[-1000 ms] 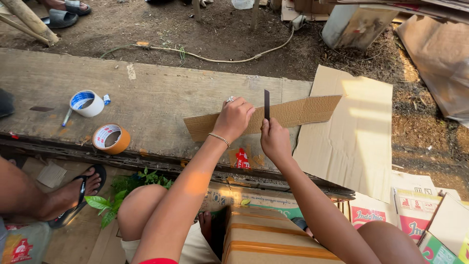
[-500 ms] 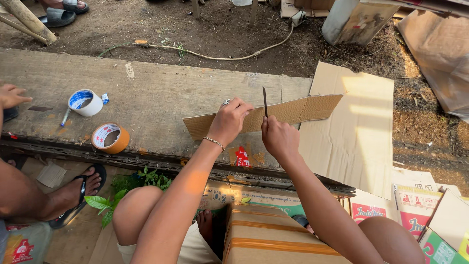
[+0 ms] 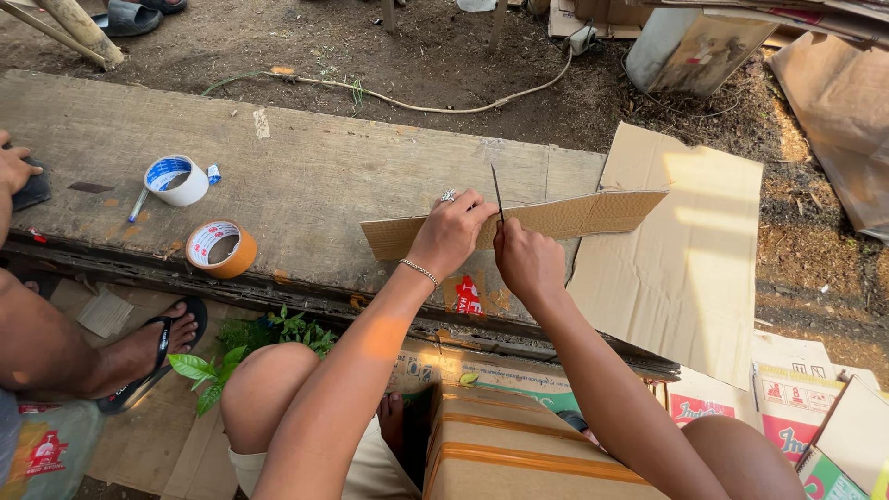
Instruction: The person selects a large cardboard sheet from a pile, places it on a wooden workbench, and uses a knife to cut it into smaller rectangular pieces. The person then stacks the cut pieces on the bench.
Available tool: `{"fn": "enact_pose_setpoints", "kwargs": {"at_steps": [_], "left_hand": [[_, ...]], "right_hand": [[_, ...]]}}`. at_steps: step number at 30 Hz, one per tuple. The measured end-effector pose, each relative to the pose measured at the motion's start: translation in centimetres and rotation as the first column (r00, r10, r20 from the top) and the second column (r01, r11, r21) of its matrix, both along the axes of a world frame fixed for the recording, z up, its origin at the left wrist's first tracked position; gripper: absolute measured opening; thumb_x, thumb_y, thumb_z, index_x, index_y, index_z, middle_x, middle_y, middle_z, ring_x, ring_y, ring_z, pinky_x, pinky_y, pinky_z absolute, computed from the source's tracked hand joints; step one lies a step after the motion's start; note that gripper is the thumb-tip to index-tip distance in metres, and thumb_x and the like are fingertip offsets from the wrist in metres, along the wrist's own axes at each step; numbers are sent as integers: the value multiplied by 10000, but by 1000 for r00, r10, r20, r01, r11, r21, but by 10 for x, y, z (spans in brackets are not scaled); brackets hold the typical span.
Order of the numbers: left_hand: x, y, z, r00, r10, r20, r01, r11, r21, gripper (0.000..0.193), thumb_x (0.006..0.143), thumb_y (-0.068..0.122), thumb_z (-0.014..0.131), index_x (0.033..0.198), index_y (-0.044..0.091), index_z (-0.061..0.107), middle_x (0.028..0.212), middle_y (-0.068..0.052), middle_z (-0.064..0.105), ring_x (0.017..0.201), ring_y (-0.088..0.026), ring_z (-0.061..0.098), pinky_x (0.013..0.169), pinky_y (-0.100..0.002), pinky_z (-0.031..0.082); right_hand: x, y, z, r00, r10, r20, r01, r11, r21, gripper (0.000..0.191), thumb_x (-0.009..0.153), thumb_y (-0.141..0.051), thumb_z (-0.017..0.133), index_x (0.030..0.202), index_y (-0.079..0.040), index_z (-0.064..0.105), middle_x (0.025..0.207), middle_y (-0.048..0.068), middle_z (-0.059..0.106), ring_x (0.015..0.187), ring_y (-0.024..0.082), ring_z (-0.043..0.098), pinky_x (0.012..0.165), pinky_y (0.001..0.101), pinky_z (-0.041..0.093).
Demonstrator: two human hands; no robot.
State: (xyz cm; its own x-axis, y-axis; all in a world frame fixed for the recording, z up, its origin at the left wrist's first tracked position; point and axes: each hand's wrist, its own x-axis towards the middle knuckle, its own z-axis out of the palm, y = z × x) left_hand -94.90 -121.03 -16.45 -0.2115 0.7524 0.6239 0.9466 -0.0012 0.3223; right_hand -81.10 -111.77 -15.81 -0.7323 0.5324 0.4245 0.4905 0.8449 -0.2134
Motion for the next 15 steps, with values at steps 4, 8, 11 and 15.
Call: {"fn": "enact_pose_setpoints", "kwargs": {"at_steps": [4, 8, 11, 15], "left_hand": [[2, -1, 3, 1000, -9, 18, 9, 999, 36, 184, 900, 15, 673, 1055, 102, 719, 990, -47, 661, 966, -255, 676, 898, -421, 518], [4, -2, 7, 997, -6, 79, 5, 1000, 10, 159, 908, 18, 682, 1034, 100, 732, 988, -46, 673, 951, -254, 674, 897, -428, 513], [5, -3, 7, 995, -5, 98, 3, 1000, 17, 163, 899, 19, 688, 1034, 99, 733, 989, -46, 674, 956, -261, 673, 909, -429, 515], [3, -1, 4, 996, -13, 90, 8, 999, 50, 159, 903, 23, 690, 1035, 101, 731, 995, -45, 673, 974, -251, 679, 914, -423, 518]], "right_hand": [[-1, 0, 0, 1000, -7, 4, 7, 1000, -3, 325, 1051, -291, 531, 820, -82, 622, 661, 170, 693, 567, 386, 684, 510, 508, 527], [-5, 2, 1, 1000, -11, 15, 11, 1000, 1, 313, 1041, -292, 533, 832, -80, 628, 641, 184, 686, 568, 393, 684, 516, 508, 533], [-9, 2, 2, 1000, -24, 18, 24, 1000, -2, 315, 1043, -292, 531, 829, -83, 629, 637, 180, 687, 569, 396, 684, 514, 520, 529], [-10, 3, 1, 1000, -25, 11, 25, 1000, 1, 318, 1043, -291, 530, 830, -73, 621, 642, 186, 684, 574, 401, 686, 513, 516, 537]]}}
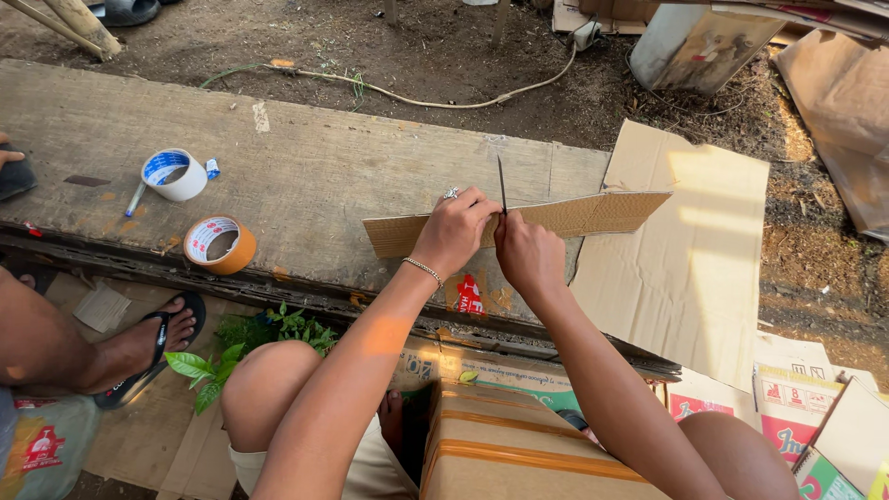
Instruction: The person selects a large cardboard sheet from a pile, places it on a wooden workbench, and uses a knife to cut it into smaller rectangular pieces. The person then stacks the cut pieces on the bench.
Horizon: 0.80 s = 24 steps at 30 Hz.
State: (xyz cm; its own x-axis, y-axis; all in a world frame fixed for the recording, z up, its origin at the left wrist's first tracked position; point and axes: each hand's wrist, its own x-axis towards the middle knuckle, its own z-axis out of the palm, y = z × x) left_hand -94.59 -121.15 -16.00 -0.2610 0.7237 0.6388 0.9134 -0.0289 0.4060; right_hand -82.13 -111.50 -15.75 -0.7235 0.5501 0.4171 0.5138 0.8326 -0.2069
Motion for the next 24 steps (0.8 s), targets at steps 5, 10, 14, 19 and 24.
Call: {"fn": "enact_pose_setpoints", "kwargs": {"at_steps": [5, 10, 14, 19, 24], "left_hand": [[-7, 8, -5, 998, 11, 56, -11, 1000, -6, 78, 918, 65, 707, 990, 90, 722, 1005, -58, 680, 957, -258, 688, 909, -408, 533], [-11, 12, -9, 995, 22, 102, -20, 1000, -20, 48, 922, 83, 705, 964, 64, 717, 996, -79, 680, 919, -274, 692, 904, -420, 530], [-12, 13, -9, 991, 21, 133, -18, 1000, -25, 45, 917, 78, 706, 956, 59, 720, 988, -87, 680, 909, -282, 688, 898, -418, 531], [-14, 14, -7, 989, 15, 148, -13, 1000, -15, 49, 898, 72, 710, 945, 59, 719, 980, -88, 679, 914, -293, 684, 883, -419, 538], [-13, 13, -3, 985, 9, 172, -6, 1000, -18, 40, 897, 75, 718, 933, 58, 714, 973, -103, 672, 917, -309, 683, 865, -421, 544]], "right_hand": [[1, 1, -6, 999, -10, 32, 10, 1000, -21, 343, 1049, -300, 531, 809, -69, 613, 640, 199, 676, 574, 408, 686, 510, 511, 543], [3, 1, -9, 998, 1, 64, 2, 999, -43, 351, 1047, -293, 524, 795, -65, 614, 622, 206, 669, 565, 409, 686, 521, 517, 544], [6, 0, -11, 991, 3, 132, 8, 996, -87, 374, 1055, -304, 513, 793, -60, 620, 629, 217, 671, 571, 415, 688, 527, 521, 550], [12, -4, -19, 995, 20, 99, -7, 992, -129, 377, 1047, -320, 527, 800, -54, 628, 659, 241, 667, 597, 448, 678, 558, 547, 550], [17, -7, -25, 990, 17, 140, 11, 980, -198, 356, 1030, -332, 524, 835, -57, 639, 694, 268, 675, 631, 481, 674, 591, 575, 546]]}}
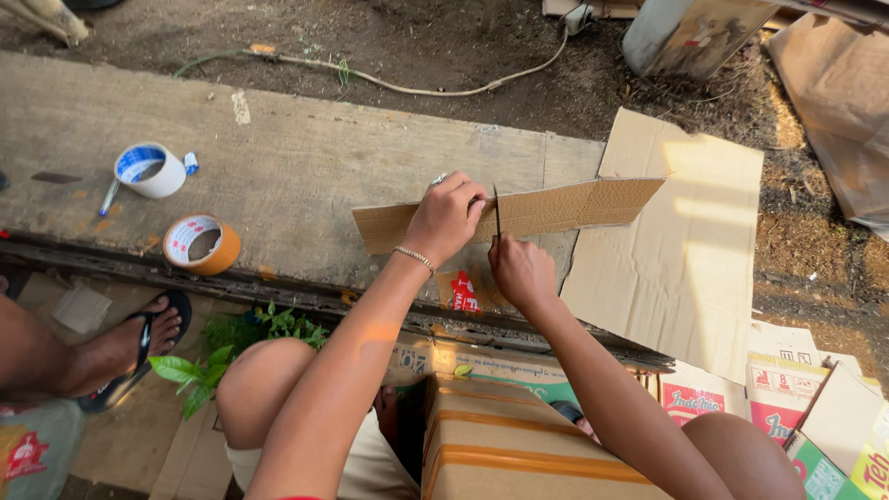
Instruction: The person selects a large cardboard sheet from a pile, places it on a wooden workbench, and uses a knife to cut it into smaller rectangular pieces. The person then stacks the cut pieces on the bench.
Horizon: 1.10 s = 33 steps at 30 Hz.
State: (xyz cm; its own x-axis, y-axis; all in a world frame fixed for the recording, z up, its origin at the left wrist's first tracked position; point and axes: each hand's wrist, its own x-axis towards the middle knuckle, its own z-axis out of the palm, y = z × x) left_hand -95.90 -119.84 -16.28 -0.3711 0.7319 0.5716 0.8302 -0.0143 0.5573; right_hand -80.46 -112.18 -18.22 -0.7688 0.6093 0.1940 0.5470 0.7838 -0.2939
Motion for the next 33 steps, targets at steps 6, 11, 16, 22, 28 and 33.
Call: {"fn": "enact_pose_setpoints", "kwargs": {"at_steps": [6, 11, 16, 22, 28, 33], "left_hand": [[3, 0, 7, 1000, 10, 19, -8, 998, -57, 36, 884, 86, 732, 905, 60, 719, 962, -120, 664, 909, -332, 672, 833, -430, 546], [4, 4, 9, 999, 25, 42, -21, 997, -80, 40, 890, 94, 726, 900, 56, 721, 971, -101, 682, 904, -309, 689, 820, -417, 558], [5, 4, 10, 999, 26, 43, -21, 993, -118, 41, 897, 90, 726, 906, 51, 720, 980, -99, 689, 903, -303, 693, 816, -410, 564], [7, 0, 14, 997, -8, 75, 25, 975, -222, 68, 867, 87, 754, 908, 48, 716, 966, -104, 687, 918, -301, 694, 829, -403, 564], [7, -4, 10, 1000, -21, 17, 24, 983, -183, 78, 837, 85, 761, 896, 59, 716, 952, -100, 692, 931, -308, 695, 844, -406, 561], [8, 0, 3, 999, 22, -42, -28, 990, -137, 87, 867, 121, 752, 926, 73, 710, 955, -91, 692, 915, -297, 698, 863, -426, 546]], "right_hand": [[3, 0, 4, 998, -12, 64, 13, 1000, -15, 377, 1022, -337, 521, 813, -65, 678, 733, 254, 693, 674, 470, 686, 626, 577, 552], [16, -1, 33, 995, 15, 95, -24, 995, 94, 359, 985, -319, 550, 769, -78, 704, 688, 224, 690, 625, 418, 695, 579, 537, 554], [17, -10, 51, 999, -1, 39, -4, 991, 134, 371, 1002, -314, 553, 753, -82, 701, 613, 204, 668, 572, 399, 684, 545, 521, 546], [3, 7, 43, 1000, -6, 12, 4, 990, 142, 375, 1007, -326, 558, 756, -90, 705, 621, 210, 669, 572, 415, 682, 550, 523, 551], [-11, 13, 18, 1000, -12, -18, 15, 987, 161, 335, 1026, -344, 541, 840, -91, 656, 648, 210, 677, 595, 433, 686, 537, 540, 544], [-17, 10, 4, 998, -59, -31, 63, 988, 140, 332, 1051, -352, 514, 881, -87, 617, 659, 223, 676, 606, 450, 683, 535, 557, 534]]}}
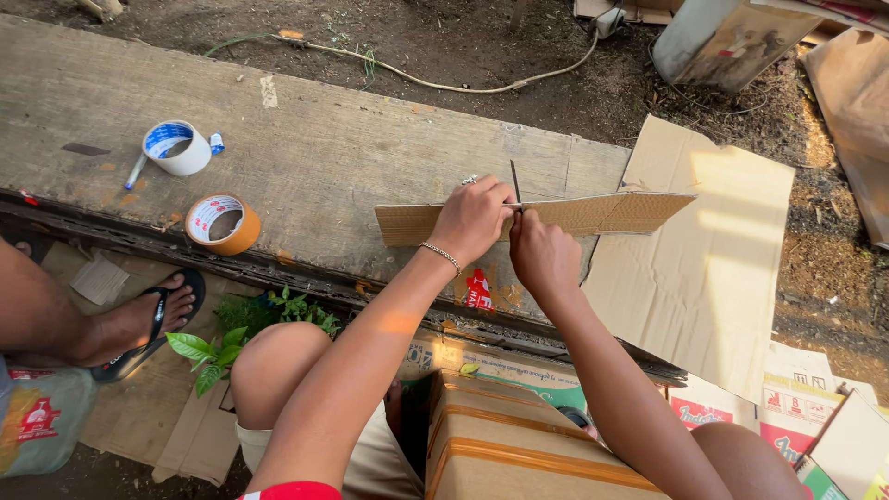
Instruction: The person selects a large cardboard sheet from a pile, places it on a wooden workbench, and uses a knife to cut it into smaller rectangular pieces. The person then stacks the cut pieces on the bench.
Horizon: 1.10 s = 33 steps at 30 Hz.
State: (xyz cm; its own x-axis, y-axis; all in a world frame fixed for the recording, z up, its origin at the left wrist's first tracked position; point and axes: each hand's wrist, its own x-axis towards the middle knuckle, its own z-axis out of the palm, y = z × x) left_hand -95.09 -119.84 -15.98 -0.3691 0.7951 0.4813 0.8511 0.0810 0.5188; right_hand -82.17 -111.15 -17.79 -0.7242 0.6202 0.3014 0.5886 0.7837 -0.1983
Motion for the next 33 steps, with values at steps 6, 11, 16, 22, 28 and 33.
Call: {"fn": "enact_pose_setpoints", "kwargs": {"at_steps": [6, 11, 16, 22, 28, 33], "left_hand": [[-2, 5, -4, 999, 41, 32, -39, 998, -43, 86, 863, 121, 755, 913, 70, 707, 948, -112, 691, 915, -318, 694, 848, -432, 545], [-6, 10, -4, 996, 44, 76, -38, 995, -87, 94, 866, 118, 748, 922, 57, 703, 972, -103, 699, 929, -294, 702, 859, -418, 555], [-11, 12, -2, 994, 51, 100, -45, 997, -62, 102, 847, 109, 763, 901, 45, 705, 970, -116, 699, 946, -318, 688, 857, -431, 548], [-15, 15, -1, 984, 52, 168, -47, 998, -34, 88, 825, 96, 765, 879, 53, 711, 964, -119, 700, 961, -332, 678, 869, -441, 542], [-15, 16, 6, 981, 72, 182, -55, 993, -100, 96, 825, 113, 767, 891, 66, 716, 977, -103, 710, 972, -323, 678, 861, -441, 542], [-14, 14, 25, 972, 70, 223, -40, 990, -138, 217, 815, 161, 765, 986, 63, 673, 1009, -85, 702, 966, -295, 691, 822, -439, 540]], "right_hand": [[-2, -4, -6, 999, 15, -34, -16, 999, -38, 364, 1080, -348, 482, 883, -68, 605, 669, 237, 672, 616, 466, 678, 546, 569, 529], [-5, -4, -6, 1000, 9, -28, -11, 997, -78, 372, 1062, -347, 486, 857, -59, 600, 685, 245, 680, 628, 479, 679, 556, 578, 530], [-2, -12, -10, 1000, -25, 16, 27, 992, -121, 357, 1046, -351, 487, 876, -69, 626, 735, 261, 696, 680, 493, 685, 614, 589, 543], [3, -12, -15, 987, -10, 161, 42, 980, -196, 326, 1016, -326, 485, 919, -70, 661, 785, 272, 707, 732, 485, 701, 664, 576, 564], [10, -11, -18, 973, 6, 232, 44, 977, -208, 387, 1025, -356, 479, 885, -69, 698, 822, 253, 723, 769, 455, 713, 723, 550, 570], [17, -11, -20, 970, 21, 241, 31, 977, -209, 383, 1019, -359, 484, 882, -76, 702, 793, 254, 719, 744, 452, 712, 701, 551, 571]]}}
